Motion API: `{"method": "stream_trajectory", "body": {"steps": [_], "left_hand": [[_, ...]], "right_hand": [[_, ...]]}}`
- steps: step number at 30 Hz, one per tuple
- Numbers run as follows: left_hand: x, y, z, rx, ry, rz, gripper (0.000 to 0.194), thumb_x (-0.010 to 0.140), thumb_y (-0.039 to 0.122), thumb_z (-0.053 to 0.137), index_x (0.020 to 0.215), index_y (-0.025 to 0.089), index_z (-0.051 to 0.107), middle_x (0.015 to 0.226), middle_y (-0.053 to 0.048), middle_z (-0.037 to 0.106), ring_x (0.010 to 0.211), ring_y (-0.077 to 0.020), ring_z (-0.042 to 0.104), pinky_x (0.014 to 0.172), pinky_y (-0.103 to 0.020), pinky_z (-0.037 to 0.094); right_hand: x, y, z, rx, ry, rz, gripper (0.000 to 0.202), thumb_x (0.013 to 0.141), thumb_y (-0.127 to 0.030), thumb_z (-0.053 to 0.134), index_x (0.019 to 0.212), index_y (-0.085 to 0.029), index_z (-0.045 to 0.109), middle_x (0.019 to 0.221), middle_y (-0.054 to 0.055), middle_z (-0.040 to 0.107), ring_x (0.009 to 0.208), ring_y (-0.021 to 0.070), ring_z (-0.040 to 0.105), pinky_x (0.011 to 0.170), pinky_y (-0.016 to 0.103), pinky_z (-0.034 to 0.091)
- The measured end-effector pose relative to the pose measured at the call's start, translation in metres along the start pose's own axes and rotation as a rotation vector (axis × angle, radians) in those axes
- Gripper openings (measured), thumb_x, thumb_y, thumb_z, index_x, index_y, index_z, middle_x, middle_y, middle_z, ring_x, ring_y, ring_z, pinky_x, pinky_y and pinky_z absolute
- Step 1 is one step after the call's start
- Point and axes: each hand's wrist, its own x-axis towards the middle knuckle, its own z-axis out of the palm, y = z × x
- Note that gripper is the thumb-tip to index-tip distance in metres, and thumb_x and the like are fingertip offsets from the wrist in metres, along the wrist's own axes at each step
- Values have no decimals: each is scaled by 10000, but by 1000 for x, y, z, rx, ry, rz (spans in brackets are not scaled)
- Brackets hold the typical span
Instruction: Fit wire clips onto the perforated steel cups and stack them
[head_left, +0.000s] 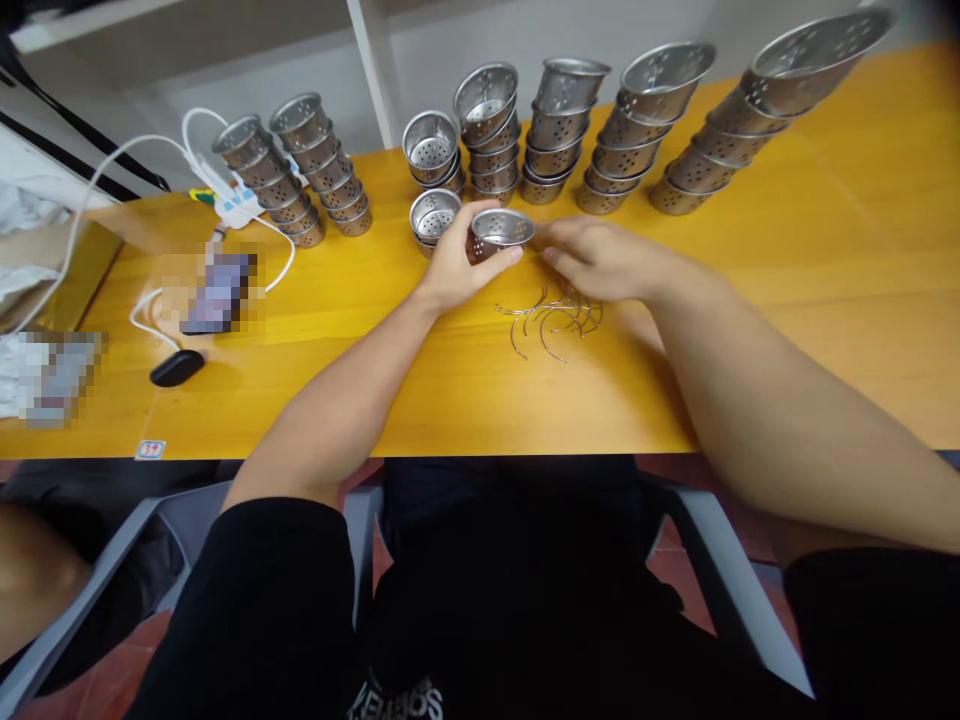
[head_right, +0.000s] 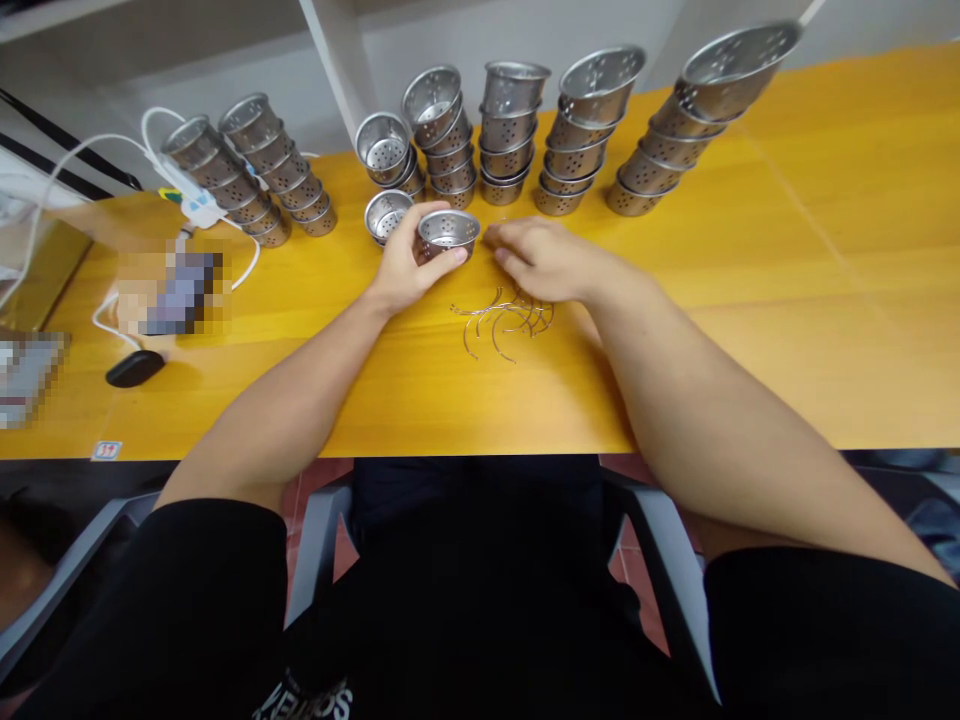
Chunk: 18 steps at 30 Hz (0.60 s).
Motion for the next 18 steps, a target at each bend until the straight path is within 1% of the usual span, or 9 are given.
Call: {"method": "stream_trajectory", "body": {"steps": [2,4,6,8,10,11,13,15,18], "left_hand": [[1,-8,1,-15,-14,39,893,1051,818,1005,1711,327,656,1727,-135,809,1581,-364,866,1417,-575,712],[3,-17,3,-23,-20,92,986,1037,909,972,1730,295,631,1724,-164,799,1564,-369,862,1409,-581,709],[5,-26,4,-27,-20,149,1051,1026,962,948,1742,268,615,1706,-189,798,1538,-368,864,1390,-578,716],[6,-32,5,-14,-22,186,1069,1030,984,927,1749,260,609,1688,-196,799,1524,-366,865,1375,-574,724],[8,-36,5,16,-26,199,1068,1034,988,922,1753,263,608,1676,-192,801,1520,-368,867,1365,-578,727],[8,-37,5,31,-29,200,1066,1035,986,923,1755,267,607,1675,-190,800,1521,-370,867,1363,-582,726],[9,-38,4,52,-34,203,1058,1041,978,925,1760,274,600,1679,-186,797,1523,-369,868,1367,-588,722],[10,-39,4,47,-39,214,1048,1054,973,916,1764,275,590,1682,-188,795,1523,-366,871,1370,-587,720],[10,-40,5,16,-39,234,1065,1047,991,907,1755,264,586,1651,-192,806,1505,-367,879,1349,-585,729]], "right_hand": [[2,-9,4,23,-22,-18,418,1195,-494,682,1503,-308,895,1603,154,921,1516,487,859,1368,693,679],[2,-15,3,29,-43,-29,451,1170,-400,639,1500,-222,891,1573,212,921,1478,504,873,1345,701,686],[1,-17,1,19,-23,-34,452,1148,-329,610,1473,-169,880,1520,259,919,1434,510,881,1322,705,691],[0,-15,0,-5,36,-46,440,1157,-319,610,1493,-173,854,1537,275,895,1462,511,856,1336,709,668],[1,-12,2,-23,70,-47,432,1174,-351,632,1529,-190,819,1603,289,856,1522,522,811,1370,726,629],[2,-10,3,-23,55,-43,423,1175,-367,643,1523,-196,810,1602,293,852,1515,529,805,1366,739,623],[3,-9,4,-9,-15,-49,392,1149,-367,652,1459,-201,824,1521,289,882,1424,536,831,1303,749,652],[3,-10,2,-11,-67,-64,390,1104,-333,653,1408,-201,860,1445,273,909,1341,532,855,1231,725,683],[-1,-16,-7,-66,-98,-63,453,1069,-274,664,1440,-169,903,1459,284,905,1325,521,859,1193,674,690]]}}
